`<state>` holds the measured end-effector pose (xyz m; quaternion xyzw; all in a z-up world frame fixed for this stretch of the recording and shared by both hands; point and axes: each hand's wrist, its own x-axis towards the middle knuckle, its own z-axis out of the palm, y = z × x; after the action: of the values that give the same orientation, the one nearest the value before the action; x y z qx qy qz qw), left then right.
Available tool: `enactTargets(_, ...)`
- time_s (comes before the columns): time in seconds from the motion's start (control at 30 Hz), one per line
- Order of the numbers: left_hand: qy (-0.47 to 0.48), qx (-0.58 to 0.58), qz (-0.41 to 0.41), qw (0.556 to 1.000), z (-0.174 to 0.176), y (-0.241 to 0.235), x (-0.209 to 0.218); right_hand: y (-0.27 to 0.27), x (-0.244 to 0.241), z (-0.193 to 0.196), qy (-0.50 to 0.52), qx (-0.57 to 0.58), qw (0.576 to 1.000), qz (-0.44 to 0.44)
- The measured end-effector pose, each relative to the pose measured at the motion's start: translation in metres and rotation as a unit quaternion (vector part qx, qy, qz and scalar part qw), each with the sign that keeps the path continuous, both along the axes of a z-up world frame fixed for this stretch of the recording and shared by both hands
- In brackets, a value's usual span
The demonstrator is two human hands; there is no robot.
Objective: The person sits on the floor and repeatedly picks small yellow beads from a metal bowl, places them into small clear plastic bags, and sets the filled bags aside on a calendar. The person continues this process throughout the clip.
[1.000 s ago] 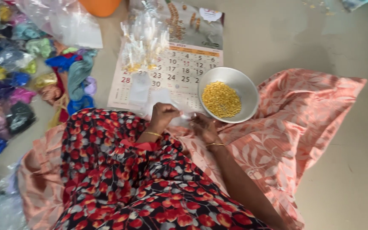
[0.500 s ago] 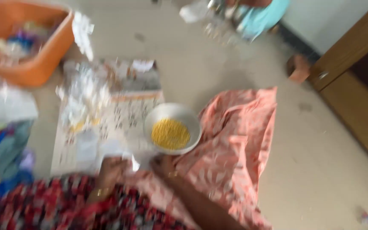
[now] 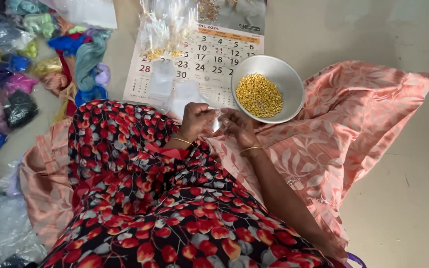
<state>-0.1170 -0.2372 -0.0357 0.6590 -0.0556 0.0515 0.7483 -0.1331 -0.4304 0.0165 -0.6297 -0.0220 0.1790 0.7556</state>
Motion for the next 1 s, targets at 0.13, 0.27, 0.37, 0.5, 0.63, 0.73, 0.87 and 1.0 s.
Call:
enactTargets(0.13,-0.026,0.044,-0.026,0.998,-0.004,-0.001,0.001,-0.006,0.004,-0.022,0.013,0.064,0.997,0.033)
enactTargets(0.27,-0.007,0.062,-0.058,0.996,0.003,0.000,-0.003,-0.008,0.006,-0.027,0.050,0.069,0.996,-0.007)
enactTargets(0.37,0.049,-0.029,-0.105,0.993,0.017,0.004,-0.006,-0.017,0.012,-0.047,-0.013,0.059,0.998,0.008)
enactTargets(0.5,0.096,-0.092,-0.144,0.981,0.005,0.017,-0.001,-0.019,0.016,-0.056,-0.012,0.038,0.999,-0.005)
enactTargets(0.63,0.136,-0.099,-0.167,0.972,-0.006,0.018,0.000,-0.020,0.014,-0.058,-0.023,0.002,1.000,0.011)
enactTargets(0.73,0.144,-0.085,-0.148,0.975,-0.011,0.018,0.001,-0.020,0.017,-0.066,-0.057,-0.011,0.997,0.041)
enactTargets(0.87,0.109,-0.013,-0.125,0.986,0.010,0.017,-0.005,-0.013,0.009,-0.004,0.037,0.020,0.998,0.045)
enactTargets(1.0,0.075,0.033,-0.145,0.986,0.012,0.013,-0.008,-0.025,0.015,-0.008,0.072,0.047,0.996,0.036)
